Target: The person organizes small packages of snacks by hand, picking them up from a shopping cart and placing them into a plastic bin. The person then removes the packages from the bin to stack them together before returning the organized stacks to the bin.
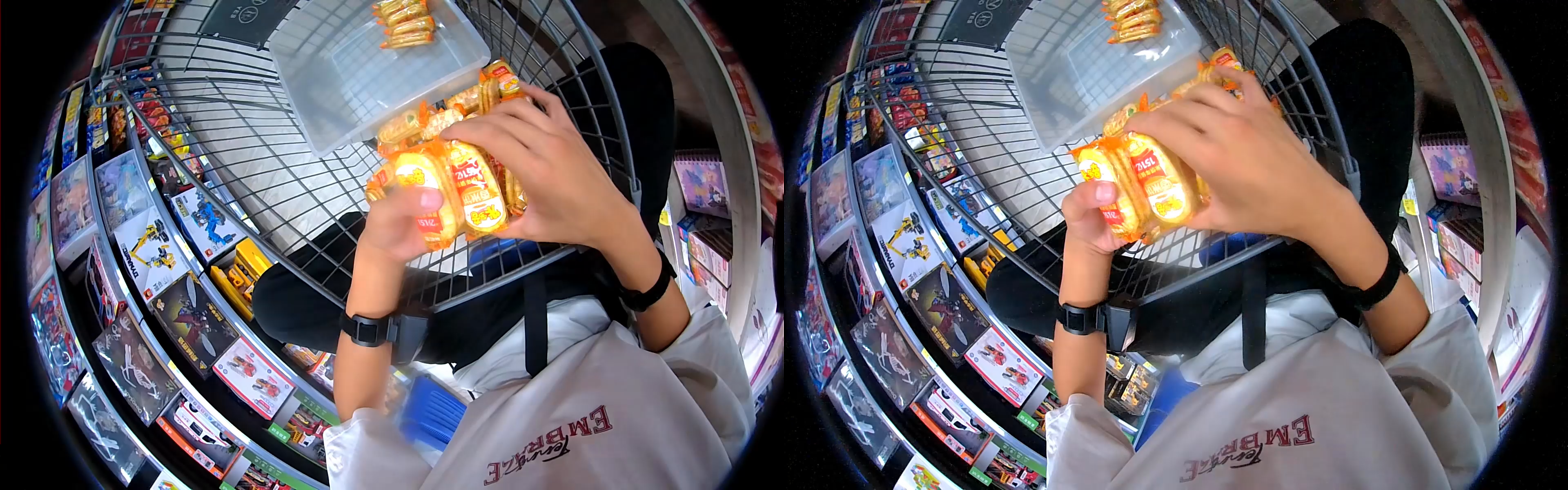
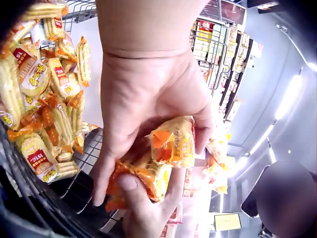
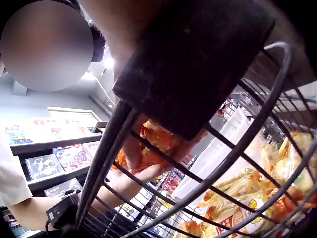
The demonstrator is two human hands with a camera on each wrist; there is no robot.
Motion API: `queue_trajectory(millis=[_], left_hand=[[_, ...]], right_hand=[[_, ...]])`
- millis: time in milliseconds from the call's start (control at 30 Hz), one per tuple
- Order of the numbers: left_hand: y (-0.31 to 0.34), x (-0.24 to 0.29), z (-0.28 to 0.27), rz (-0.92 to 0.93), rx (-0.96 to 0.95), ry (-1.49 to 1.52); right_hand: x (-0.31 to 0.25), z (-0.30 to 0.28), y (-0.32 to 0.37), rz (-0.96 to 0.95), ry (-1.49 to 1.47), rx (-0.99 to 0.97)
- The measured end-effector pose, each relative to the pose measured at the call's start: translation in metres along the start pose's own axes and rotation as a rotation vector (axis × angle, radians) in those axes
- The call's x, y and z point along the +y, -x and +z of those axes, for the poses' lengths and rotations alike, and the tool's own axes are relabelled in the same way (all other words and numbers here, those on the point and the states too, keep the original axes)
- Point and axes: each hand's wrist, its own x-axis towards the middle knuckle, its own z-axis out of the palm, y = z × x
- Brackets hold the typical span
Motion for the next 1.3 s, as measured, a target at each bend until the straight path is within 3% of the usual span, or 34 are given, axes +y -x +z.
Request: queue_trajectory(millis=[233,333,400,500,567,667,800,867,900,1000,1100,1300], left_hand=[[0.000,0.005,0.009,-0.017,0.051,-0.037],[0.001,0.007,0.006,-0.001,-0.017,0.036],[0.002,0.007,0.006,0.036,-0.088,0.259],[0.001,0.016,0.007,-0.012,-0.223,0.256],[0.005,0.024,0.006,0.018,-0.241,0.140],[0.012,0.026,0.013,0.118,0.118,-0.294],[0.013,0.014,0.012,0.072,0.144,-0.418],[0.017,0.002,0.016,0.272,0.284,-0.922],[0.018,0.007,0.028,0.276,0.291,-0.916],[0.027,0.027,0.064,0.089,0.121,-0.227],[0.022,0.024,0.072,0.109,0.006,-0.189],[0.022,0.028,0.073,0.188,0.062,-0.160]], right_hand=[[0.003,0.000,0.000,-0.004,0.000,-0.009],[0.000,0.000,-0.001,-0.005,0.008,-0.013],[-0.003,-0.002,-0.001,-0.011,0.026,-0.023],[-0.008,-0.009,-0.001,-0.021,0.105,-0.035],[-0.009,-0.014,0.002,-0.023,0.179,-0.031],[-0.009,-0.021,0.004,-0.023,0.282,-0.014],[-0.007,-0.022,0.009,-0.009,0.359,0.005],[-0.004,-0.021,0.008,-0.011,0.382,-0.004],[-0.005,-0.020,0.008,-0.013,0.384,-0.013],[-0.006,-0.016,0.007,-0.022,0.375,-0.047],[-0.006,-0.010,0.002,-0.031,0.357,-0.069],[-0.005,-0.011,-0.005,-0.041,0.337,-0.087]])
